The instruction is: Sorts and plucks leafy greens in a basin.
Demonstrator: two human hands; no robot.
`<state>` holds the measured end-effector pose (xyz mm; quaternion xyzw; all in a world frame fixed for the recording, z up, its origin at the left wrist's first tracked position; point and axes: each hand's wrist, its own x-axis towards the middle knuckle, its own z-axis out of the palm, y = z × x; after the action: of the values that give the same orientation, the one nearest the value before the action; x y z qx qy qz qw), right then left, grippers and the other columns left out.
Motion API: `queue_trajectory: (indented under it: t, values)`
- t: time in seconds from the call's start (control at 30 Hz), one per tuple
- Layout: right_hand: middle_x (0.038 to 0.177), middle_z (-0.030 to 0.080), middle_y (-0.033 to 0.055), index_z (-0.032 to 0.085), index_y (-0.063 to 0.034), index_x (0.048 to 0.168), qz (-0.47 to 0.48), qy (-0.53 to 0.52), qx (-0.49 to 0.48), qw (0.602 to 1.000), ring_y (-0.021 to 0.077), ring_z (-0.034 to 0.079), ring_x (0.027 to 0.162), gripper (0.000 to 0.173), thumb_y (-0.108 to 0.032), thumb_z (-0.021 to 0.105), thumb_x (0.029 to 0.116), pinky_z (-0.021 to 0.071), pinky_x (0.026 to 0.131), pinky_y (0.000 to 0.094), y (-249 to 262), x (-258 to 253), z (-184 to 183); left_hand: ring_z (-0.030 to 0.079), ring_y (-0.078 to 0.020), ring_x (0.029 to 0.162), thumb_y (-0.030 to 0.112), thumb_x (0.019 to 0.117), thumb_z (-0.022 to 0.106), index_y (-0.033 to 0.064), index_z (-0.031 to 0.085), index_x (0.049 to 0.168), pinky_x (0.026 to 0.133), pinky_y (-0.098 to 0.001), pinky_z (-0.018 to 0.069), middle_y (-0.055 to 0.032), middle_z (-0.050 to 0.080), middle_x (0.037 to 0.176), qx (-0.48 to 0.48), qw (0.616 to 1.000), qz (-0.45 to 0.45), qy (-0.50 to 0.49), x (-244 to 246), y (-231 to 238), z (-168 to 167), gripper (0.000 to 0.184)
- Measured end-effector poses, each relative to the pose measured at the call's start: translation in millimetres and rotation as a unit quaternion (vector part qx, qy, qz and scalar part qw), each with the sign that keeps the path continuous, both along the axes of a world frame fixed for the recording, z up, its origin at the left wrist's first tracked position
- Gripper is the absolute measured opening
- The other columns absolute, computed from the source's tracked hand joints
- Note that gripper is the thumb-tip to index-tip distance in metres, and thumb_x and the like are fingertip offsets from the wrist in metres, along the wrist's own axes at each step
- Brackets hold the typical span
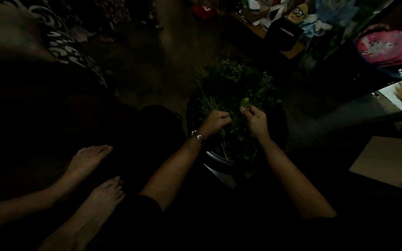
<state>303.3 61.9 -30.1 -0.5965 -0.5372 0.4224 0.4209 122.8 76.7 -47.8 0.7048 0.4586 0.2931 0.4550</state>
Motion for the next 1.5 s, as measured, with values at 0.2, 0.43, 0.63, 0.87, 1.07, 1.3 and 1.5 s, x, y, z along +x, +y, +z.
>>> queue_trajectory:
  t: [0.2, 0.43, 0.63, 0.87, 1.07, 1.3, 1.5]
  values:
    - [0.099, 0.069, 0.0034, 0.067, -0.0011, 0.114, -0.120, 0.024, 0.049, 0.991, 0.0055, 0.063, 0.084, 0.029, -0.027, 0.056, 0.1068, 0.0539, 0.079, 0.0261, 26, 41, 16, 0.053, -0.0097, 0.070, 0.010, 0.1017, 0.054, -0.0010, 0.069, 0.083, 0.068, -0.0307, 0.0456, -0.0044, 0.060, 0.075, -0.009, 1.000, 0.024, -0.011, -6, -2, -7, 0.026]
    - [0.139, 0.058, 0.0253, 0.049, 0.0001, 0.147, 0.105, -0.187, 0.014, 0.977, 0.0374, 0.060, 0.125, 0.049, -0.031, 0.051, 0.1087, 0.0485, 0.106, 0.0542, 15, 48, 17, 0.060, -0.0099, 0.076, 0.011, 0.1022, 0.052, -0.0014, 0.070, 0.087, 0.076, -0.0314, 0.0514, -0.0061, 0.066, 0.082, 0.003, 0.995, 0.074, -0.064, -9, -1, -7, 0.026]
    - [0.124, 0.067, 0.0208, 0.058, -0.0026, 0.138, 0.238, -0.230, 0.058, 0.942, 0.0341, 0.069, 0.108, 0.042, -0.019, 0.068, 0.1004, 0.0544, 0.096, 0.0527, 3, 25, -3, 0.061, -0.0091, 0.077, 0.010, 0.1037, 0.051, -0.0017, 0.070, 0.092, 0.076, -0.0296, 0.0525, -0.0064, 0.067, 0.085, 0.005, 0.991, 0.114, -0.063, -7, 0, -7, 0.025]
    - [0.117, 0.069, 0.0191, 0.076, -0.0023, 0.106, 0.156, -0.299, 0.308, 0.890, 0.0412, 0.061, 0.117, 0.015, -0.011, 0.070, 0.0956, 0.0499, 0.100, 0.0551, 10, 25, -24, 0.058, -0.0047, 0.068, 0.006, 0.1039, 0.049, 0.0015, 0.066, 0.090, 0.066, -0.0189, 0.0501, 0.0004, 0.063, 0.079, -0.147, 0.957, 0.157, -0.192, -1, 0, -8, 0.022]
    - [0.105, 0.072, 0.0202, 0.071, 0.0035, 0.112, 0.194, -0.276, 0.214, 0.917, 0.0340, 0.072, 0.095, 0.017, -0.003, 0.061, 0.0999, 0.0577, 0.089, 0.0507, 5, 25, -12, 0.061, -0.0085, 0.078, 0.012, 0.1060, 0.050, -0.0025, 0.069, 0.102, 0.077, -0.0266, 0.0518, -0.0059, 0.069, 0.091, -0.155, 0.978, 0.125, -0.067, 1, -1, -5, 0.025]
    - [0.109, 0.072, 0.0189, 0.073, 0.0007, 0.113, 0.270, -0.302, 0.121, 0.906, 0.0345, 0.070, 0.100, 0.018, -0.002, 0.063, 0.0986, 0.0554, 0.093, 0.0530, 6, 27, -6, 0.057, -0.0068, 0.075, 0.025, 0.1076, 0.054, -0.0003, 0.073, 0.101, 0.074, -0.0274, 0.0481, -0.0045, 0.069, 0.088, -0.076, 0.996, 0.011, 0.037, 4, -3, -6, 0.032]
    - [0.097, 0.070, 0.0109, 0.070, -0.0001, 0.110, 0.247, -0.155, 0.044, 0.955, 0.0147, 0.066, 0.080, 0.014, -0.009, 0.064, 0.1006, 0.0571, 0.077, 0.0342, 8, 34, 1, 0.058, -0.0020, 0.072, 0.015, 0.1028, 0.062, -0.0008, 0.073, 0.102, 0.071, -0.0204, 0.0500, -0.0011, 0.067, 0.084, -0.086, 0.996, 0.009, -0.007, 1, -4, 0, 0.019]
